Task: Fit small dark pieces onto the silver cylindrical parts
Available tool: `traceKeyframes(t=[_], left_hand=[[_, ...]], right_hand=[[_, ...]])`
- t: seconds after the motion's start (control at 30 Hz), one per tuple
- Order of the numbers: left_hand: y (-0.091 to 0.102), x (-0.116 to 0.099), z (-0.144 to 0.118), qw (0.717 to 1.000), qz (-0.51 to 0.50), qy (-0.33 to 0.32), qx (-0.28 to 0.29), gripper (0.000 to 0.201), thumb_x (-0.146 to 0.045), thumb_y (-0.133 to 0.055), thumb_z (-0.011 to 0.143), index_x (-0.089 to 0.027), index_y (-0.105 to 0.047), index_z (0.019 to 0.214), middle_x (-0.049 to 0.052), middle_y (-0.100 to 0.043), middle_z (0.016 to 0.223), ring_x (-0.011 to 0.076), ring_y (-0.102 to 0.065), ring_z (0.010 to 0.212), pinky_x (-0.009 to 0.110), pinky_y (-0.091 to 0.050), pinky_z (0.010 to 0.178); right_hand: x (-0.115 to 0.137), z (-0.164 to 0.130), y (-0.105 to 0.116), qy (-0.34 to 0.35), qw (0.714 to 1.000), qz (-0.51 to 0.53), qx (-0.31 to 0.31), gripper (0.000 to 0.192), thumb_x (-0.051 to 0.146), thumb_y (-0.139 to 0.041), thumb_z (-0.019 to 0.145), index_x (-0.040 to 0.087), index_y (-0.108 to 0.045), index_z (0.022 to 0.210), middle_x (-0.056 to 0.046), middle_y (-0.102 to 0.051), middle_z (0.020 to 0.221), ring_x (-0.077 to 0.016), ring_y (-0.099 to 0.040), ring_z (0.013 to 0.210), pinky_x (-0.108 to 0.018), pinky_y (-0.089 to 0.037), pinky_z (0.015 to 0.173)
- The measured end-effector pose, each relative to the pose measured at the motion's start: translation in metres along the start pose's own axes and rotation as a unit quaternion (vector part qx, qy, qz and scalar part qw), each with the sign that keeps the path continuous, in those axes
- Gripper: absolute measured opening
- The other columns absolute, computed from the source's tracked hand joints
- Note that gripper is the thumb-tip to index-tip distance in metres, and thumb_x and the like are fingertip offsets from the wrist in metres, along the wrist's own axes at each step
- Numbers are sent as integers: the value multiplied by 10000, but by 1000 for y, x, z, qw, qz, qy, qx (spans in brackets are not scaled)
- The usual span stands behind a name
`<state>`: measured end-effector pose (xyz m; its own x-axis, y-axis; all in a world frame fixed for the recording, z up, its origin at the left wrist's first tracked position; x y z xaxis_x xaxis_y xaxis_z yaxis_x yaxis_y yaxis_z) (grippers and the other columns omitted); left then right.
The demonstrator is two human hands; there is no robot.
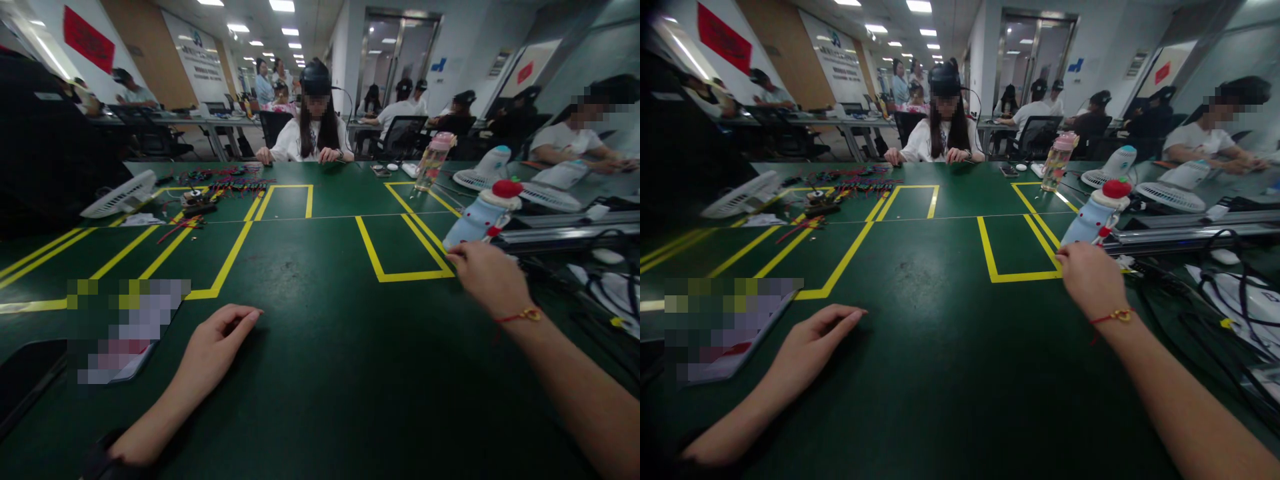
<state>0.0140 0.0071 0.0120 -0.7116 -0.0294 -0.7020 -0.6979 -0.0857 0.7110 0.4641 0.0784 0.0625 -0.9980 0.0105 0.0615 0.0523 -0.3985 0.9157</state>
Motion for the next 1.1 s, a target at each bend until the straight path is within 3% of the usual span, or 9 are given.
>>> traceKeyframes(t=[0.1, 0.2, 0.43, 0.57, 0.77, 1.0, 1.1], left_hand=[[-1, -1, 0, 1000, 1, -3, 3, 329, -538, -546, 853, -273, -722, 939, 10, -732, 987, 242, -675, 913, 328, -516, 768], [-1, 0, 0, 1000, 2, -7, 6, 319, -530, -547, 859, -276, -719, 945, 10, -728, 993, 239, -668, 921, 325, -511, 774], [0, 1, -1, 1000, 4, -11, 11, 325, -535, -540, 866, -272, -712, 947, 11, -724, 1002, 239, -665, 924, 319, -507, 767], [-1, 3, -1, 1000, 1, -15, 14, 321, -532, -542, 864, -269, -707, 946, 11, -716, 1002, 235, -655, 946, 323, -495, 802], [-1, 4, -2, 1000, -1, -17, 16, 324, -529, -536, 863, -264, -706, 941, 13, -713, 993, 233, -654, 934, 328, -492, 804], [-1, 2, -1, 1000, 0, -18, 17, 311, -520, -543, 861, -270, -712, 934, 5, -711, 994, 224, -655, 935, 314, -495, 796], [0, 3, -2, 1000, 0, -19, 17, 308, -519, -544, 860, -272, -711, 939, 3, -711, 998, 222, -655, 941, 312, -495, 802]], right_hand=[[-50, 17, 4, -105, 993, -49, -10, 302, 300, -475, 875, 112, -710, 905, -198, -625, 907, -234, -557, 775, -372, -357, 670], [-73, 19, 0, -150, 986, -62, 22, 275, 299, -514, 839, 131, -728, 887, -180, -642, 868, -188, -530, 687, -341, -312, 629], [-78, 22, -6, -188, 978, -72, 58, 386, 386, -441, 884, 158, -722, 1018, -188, -657, 972, -212, -564, 760, -344, -304, 636], [-82, 25, -6, -205, 972, -78, 86, 351, 399, -473, 865, 196, -713, 1023, -161, -664, 996, -235, -580, 825, -334, -327, 661], [-90, 24, -7, -241, 964, -77, 88, 492, 601, -493, 811, 205, -681, 1036, -161, -654, 953, -256, -573, 818, -333, -344, 674], [-100, 26, -9, -225, 968, -33, 102, 302, 410, -515, 853, 202, -682, 994, -137, -654, 1002, -204, -541, 812, -325, -332, 705], [-104, 27, -8, -196, 974, 4, 114, 352, 449, -569, 824, 173, -670, 1019, -127, -652, 1021, -180, -545, 827, -307, -343, 729]])
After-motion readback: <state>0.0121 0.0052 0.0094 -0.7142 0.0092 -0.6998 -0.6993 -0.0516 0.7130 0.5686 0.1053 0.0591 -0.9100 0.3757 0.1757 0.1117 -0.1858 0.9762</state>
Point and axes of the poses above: each hand's wrist, its own z-axis towards the middle knuckle, its own y-axis out of the back of the hand, x = y × z, the point moved 1 cm from there along z, towards the middle knuckle
